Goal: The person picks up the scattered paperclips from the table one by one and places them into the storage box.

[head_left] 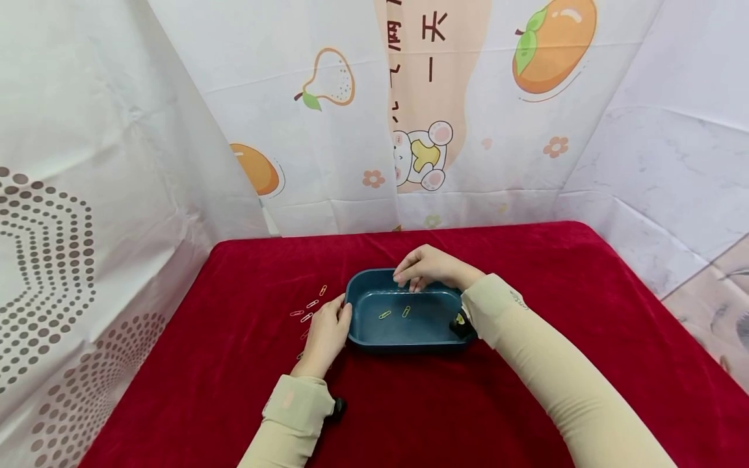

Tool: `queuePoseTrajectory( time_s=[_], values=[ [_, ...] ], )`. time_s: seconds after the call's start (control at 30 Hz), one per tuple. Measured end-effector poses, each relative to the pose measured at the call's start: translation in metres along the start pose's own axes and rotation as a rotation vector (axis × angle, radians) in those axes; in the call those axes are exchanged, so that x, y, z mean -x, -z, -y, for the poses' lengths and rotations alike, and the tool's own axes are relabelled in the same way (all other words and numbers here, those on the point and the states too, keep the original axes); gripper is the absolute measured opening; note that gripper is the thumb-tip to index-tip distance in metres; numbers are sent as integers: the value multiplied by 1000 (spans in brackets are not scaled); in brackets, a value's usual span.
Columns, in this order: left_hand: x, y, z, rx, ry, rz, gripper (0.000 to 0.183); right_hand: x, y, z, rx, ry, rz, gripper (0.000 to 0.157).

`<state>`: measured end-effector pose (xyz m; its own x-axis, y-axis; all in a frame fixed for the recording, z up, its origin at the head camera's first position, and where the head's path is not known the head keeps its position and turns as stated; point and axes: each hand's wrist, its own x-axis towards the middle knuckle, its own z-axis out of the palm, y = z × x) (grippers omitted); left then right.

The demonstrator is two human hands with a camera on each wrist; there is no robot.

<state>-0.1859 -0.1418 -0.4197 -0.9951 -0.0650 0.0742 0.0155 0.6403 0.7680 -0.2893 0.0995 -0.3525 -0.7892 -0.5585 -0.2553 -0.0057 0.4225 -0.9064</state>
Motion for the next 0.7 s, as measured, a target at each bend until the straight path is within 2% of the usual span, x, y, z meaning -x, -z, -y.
queuePoseTrajectory(
  time_s=[0.27, 0.5, 0.7],
  values=[
    [0, -1, 0, -21, -9, -2, 44, 14, 5, 9, -51, 63, -97, 37],
    [0, 0, 0, -29, -16, -7, 43, 25, 8, 7, -58, 91, -165, 31],
    [1, 1, -1, -34, -16, -11, 43, 40, 6, 5, -96, 109, -215, 36]
  ],
)
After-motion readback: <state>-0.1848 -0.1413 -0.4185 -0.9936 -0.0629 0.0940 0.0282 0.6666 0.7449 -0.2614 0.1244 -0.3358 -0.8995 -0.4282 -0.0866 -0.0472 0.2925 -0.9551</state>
